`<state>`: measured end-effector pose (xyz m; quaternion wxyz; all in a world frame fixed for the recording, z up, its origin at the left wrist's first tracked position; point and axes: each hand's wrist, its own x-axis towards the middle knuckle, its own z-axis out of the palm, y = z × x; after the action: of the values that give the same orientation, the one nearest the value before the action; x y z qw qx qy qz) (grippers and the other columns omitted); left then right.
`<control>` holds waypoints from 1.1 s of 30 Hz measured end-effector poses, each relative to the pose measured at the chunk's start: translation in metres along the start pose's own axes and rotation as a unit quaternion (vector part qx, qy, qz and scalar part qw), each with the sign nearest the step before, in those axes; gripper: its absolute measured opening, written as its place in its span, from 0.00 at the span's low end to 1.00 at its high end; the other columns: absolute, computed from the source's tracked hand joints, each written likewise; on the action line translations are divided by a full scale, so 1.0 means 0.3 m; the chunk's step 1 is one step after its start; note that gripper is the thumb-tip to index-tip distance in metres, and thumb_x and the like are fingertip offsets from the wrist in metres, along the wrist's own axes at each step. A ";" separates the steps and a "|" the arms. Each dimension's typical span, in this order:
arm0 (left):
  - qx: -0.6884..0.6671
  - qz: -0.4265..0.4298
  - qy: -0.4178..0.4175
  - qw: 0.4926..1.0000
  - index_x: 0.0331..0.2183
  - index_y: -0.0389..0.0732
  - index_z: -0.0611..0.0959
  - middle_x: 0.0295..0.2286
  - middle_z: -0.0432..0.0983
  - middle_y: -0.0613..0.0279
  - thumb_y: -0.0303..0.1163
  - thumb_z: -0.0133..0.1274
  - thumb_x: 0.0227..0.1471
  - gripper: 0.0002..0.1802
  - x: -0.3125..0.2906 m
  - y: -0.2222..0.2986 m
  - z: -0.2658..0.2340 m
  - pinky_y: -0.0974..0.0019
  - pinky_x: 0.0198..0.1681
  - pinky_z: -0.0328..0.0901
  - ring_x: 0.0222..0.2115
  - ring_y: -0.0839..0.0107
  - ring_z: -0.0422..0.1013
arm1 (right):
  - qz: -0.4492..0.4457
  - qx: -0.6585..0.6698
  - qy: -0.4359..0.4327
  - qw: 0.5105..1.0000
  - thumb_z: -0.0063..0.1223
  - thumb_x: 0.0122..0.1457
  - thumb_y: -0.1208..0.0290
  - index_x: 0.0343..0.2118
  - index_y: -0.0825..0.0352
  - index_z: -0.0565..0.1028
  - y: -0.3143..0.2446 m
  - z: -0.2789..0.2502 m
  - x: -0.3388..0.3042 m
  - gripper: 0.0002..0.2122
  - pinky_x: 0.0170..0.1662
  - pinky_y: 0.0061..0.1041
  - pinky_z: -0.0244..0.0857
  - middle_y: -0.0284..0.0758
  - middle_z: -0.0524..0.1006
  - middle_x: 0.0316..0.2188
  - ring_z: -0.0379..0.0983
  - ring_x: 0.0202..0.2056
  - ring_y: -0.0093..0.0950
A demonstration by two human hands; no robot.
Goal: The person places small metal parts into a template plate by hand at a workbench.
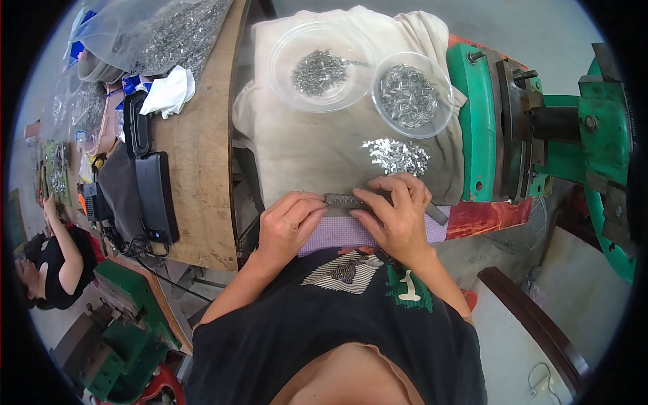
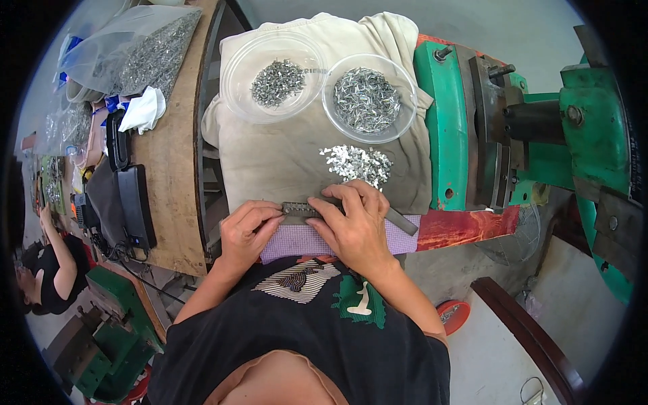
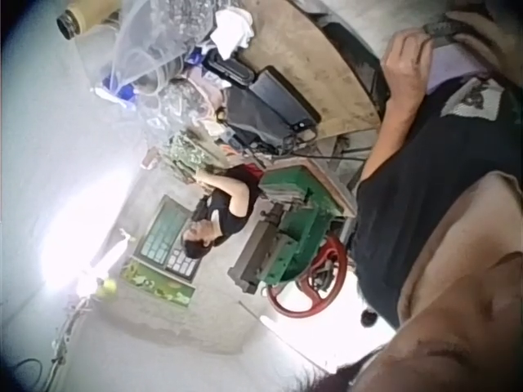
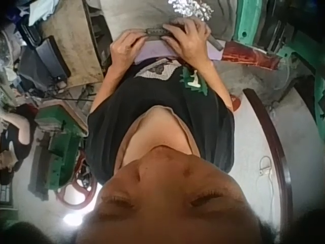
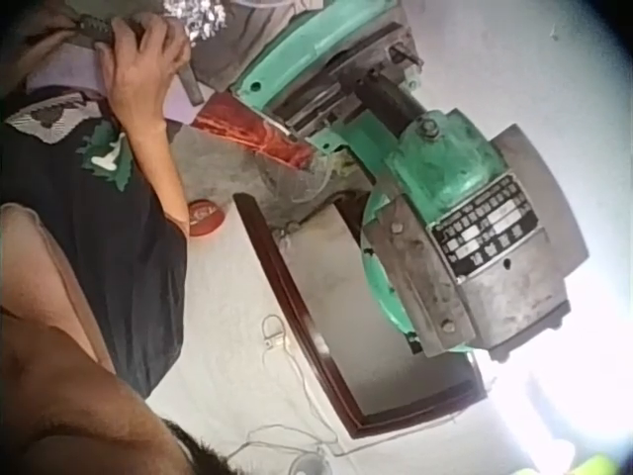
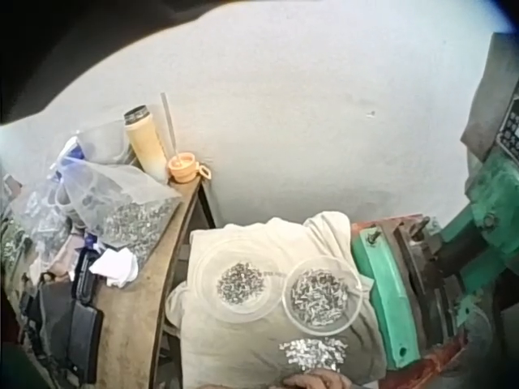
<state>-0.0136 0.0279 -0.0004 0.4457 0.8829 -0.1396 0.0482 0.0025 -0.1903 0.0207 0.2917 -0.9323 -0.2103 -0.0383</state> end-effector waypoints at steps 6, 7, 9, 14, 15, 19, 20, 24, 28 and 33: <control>-0.062 -0.083 0.009 0.995 0.31 0.35 0.81 0.32 0.80 0.58 0.20 0.63 0.44 0.08 -0.001 0.014 -0.004 0.66 0.27 0.72 0.27 0.64 0.77 | -0.014 0.000 0.023 1.000 0.68 0.45 0.65 0.35 0.57 0.82 -0.004 0.006 -0.001 0.12 0.52 0.37 0.52 0.27 0.74 0.43 0.65 0.50 0.34; -0.070 -0.090 0.009 0.993 0.31 0.35 0.81 0.32 0.79 0.58 0.20 0.63 0.44 0.09 0.001 0.015 -0.004 0.67 0.27 0.72 0.27 0.65 0.77 | -0.016 0.000 0.022 1.000 0.68 0.45 0.65 0.35 0.57 0.82 -0.005 0.006 -0.001 0.12 0.52 0.37 0.52 0.27 0.74 0.43 0.65 0.50 0.34; -0.077 -0.097 0.011 0.992 0.31 0.35 0.81 0.33 0.79 0.59 0.20 0.63 0.45 0.09 0.004 0.014 -0.005 0.67 0.27 0.72 0.27 0.66 0.77 | -0.014 -0.009 0.033 0.999 0.68 0.44 0.65 0.34 0.57 0.82 -0.005 0.006 -0.001 0.12 0.52 0.37 0.52 0.27 0.74 0.43 0.65 0.49 0.34; -0.085 -0.101 -0.011 0.991 0.32 0.36 0.80 0.35 0.77 0.60 0.22 0.63 0.45 0.09 0.008 0.006 -0.006 0.67 0.27 0.73 0.26 0.66 0.77 | -0.003 -0.022 0.036 0.999 0.69 0.42 0.66 0.34 0.57 0.82 -0.001 -0.005 -0.012 0.13 0.52 0.37 0.52 0.27 0.75 0.42 0.65 0.49 0.34; -0.086 -0.101 -0.009 0.991 0.32 0.36 0.80 0.35 0.77 0.60 0.22 0.63 0.45 0.09 0.009 0.005 -0.005 0.67 0.27 0.73 0.26 0.66 0.77 | 0.001 -0.027 0.039 0.999 0.70 0.42 0.66 0.34 0.57 0.82 -0.001 -0.007 -0.015 0.13 0.52 0.37 0.52 0.27 0.75 0.42 0.65 0.49 0.34; -0.077 -0.084 -0.018 0.993 0.33 0.36 0.82 0.37 0.77 0.60 0.22 0.63 0.45 0.09 0.007 -0.005 0.004 0.69 0.25 0.71 0.26 0.70 0.77 | 0.006 -0.035 0.044 0.998 0.70 0.42 0.67 0.34 0.57 0.82 -0.006 -0.013 -0.027 0.14 0.51 0.37 0.52 0.27 0.75 0.42 0.65 0.49 0.35; -0.067 -0.074 -0.022 0.995 0.34 0.36 0.82 0.38 0.78 0.60 0.21 0.63 0.45 0.10 0.006 -0.007 0.006 0.72 0.23 0.69 0.26 0.74 0.76 | 0.008 -0.037 0.043 0.998 0.70 0.42 0.67 0.35 0.57 0.82 -0.008 -0.014 -0.030 0.14 0.51 0.37 0.52 0.27 0.75 0.42 0.65 0.49 0.35; -0.064 -0.070 -0.019 0.995 0.34 0.36 0.83 0.38 0.78 0.60 0.22 0.63 0.45 0.10 0.008 -0.007 0.007 0.72 0.23 0.69 0.26 0.74 0.76 | 0.013 -0.036 0.040 0.998 0.70 0.42 0.67 0.35 0.57 0.82 -0.015 -0.013 -0.038 0.14 0.51 0.38 0.52 0.28 0.75 0.42 0.65 0.49 0.35; -0.075 -0.086 -0.019 0.993 0.35 0.36 0.82 0.38 0.77 0.60 0.21 0.63 0.44 0.12 0.006 -0.004 0.007 0.72 0.22 0.68 0.25 0.75 0.75 | 0.015 -0.040 0.042 0.998 0.70 0.43 0.67 0.35 0.57 0.82 -0.020 -0.013 -0.046 0.14 0.51 0.38 0.52 0.28 0.75 0.42 0.65 0.49 0.35; -0.101 -0.096 -0.015 0.990 0.36 0.35 0.80 0.40 0.76 0.59 0.20 0.63 0.43 0.14 -0.005 -0.010 0.000 0.73 0.24 0.68 0.25 0.76 0.74 | 0.001 -0.040 0.048 0.998 0.69 0.43 0.67 0.35 0.56 0.82 -0.031 -0.009 -0.035 0.13 0.51 0.37 0.52 0.27 0.75 0.42 0.64 0.50 0.35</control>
<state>-0.0141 0.0301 -0.0030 0.5335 0.8430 -0.0645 -0.0225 -0.0106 -0.1887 0.0257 0.2639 -0.9405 -0.1937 -0.0909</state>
